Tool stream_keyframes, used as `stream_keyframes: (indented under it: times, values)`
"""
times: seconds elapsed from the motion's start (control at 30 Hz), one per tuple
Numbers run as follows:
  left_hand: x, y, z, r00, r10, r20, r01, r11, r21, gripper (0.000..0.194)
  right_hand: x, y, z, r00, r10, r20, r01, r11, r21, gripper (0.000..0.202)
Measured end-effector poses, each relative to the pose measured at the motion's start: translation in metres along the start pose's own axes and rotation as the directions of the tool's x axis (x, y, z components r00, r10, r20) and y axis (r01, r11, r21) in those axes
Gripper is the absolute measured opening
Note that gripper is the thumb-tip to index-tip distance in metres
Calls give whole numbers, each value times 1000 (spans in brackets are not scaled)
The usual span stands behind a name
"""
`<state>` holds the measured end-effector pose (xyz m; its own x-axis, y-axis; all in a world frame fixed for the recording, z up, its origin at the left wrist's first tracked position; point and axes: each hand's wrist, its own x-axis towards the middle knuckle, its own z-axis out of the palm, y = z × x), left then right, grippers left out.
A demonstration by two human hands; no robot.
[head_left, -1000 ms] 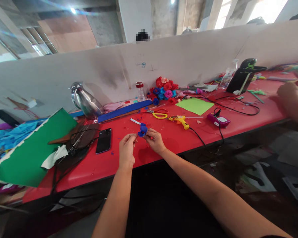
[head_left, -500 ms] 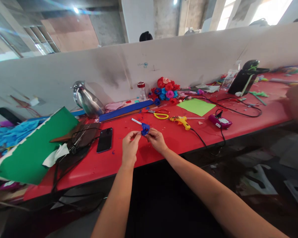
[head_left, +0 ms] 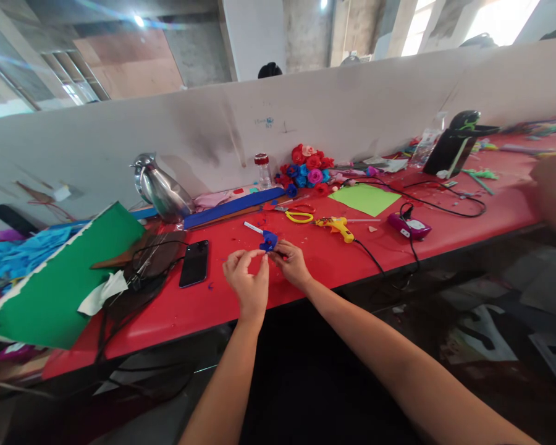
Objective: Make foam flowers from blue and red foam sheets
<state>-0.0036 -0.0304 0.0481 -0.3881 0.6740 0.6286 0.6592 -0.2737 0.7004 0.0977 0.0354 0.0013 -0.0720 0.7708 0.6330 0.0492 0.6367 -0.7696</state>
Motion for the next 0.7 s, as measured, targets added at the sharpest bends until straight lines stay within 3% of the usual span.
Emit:
stream_keyframes:
  times: [0.07, 0.17, 0.5, 0.7]
  values:
    - [1, 2, -1, 988, 155, -30, -149, 979, 137, 14, 0, -1, -1, 1000, -27, 8, 27, 999, -22, 20]
    - [3, 5, -1, 965, 262, -25, -248, 936, 248, 15, -1, -1, -1, 998, -51, 20, 52, 997, -49, 19]
    - [2, 3, 3, 957, 291, -15, -269, 903, 335, 13, -3, -1, 2, 996, -88, 33, 91, 990, -107, 22]
    - [-7, -4, 1, 870, 485, 91, -486, 809, 331, 17, -4, 3, 1, 993, -109, 37, 113, 986, -121, 18]
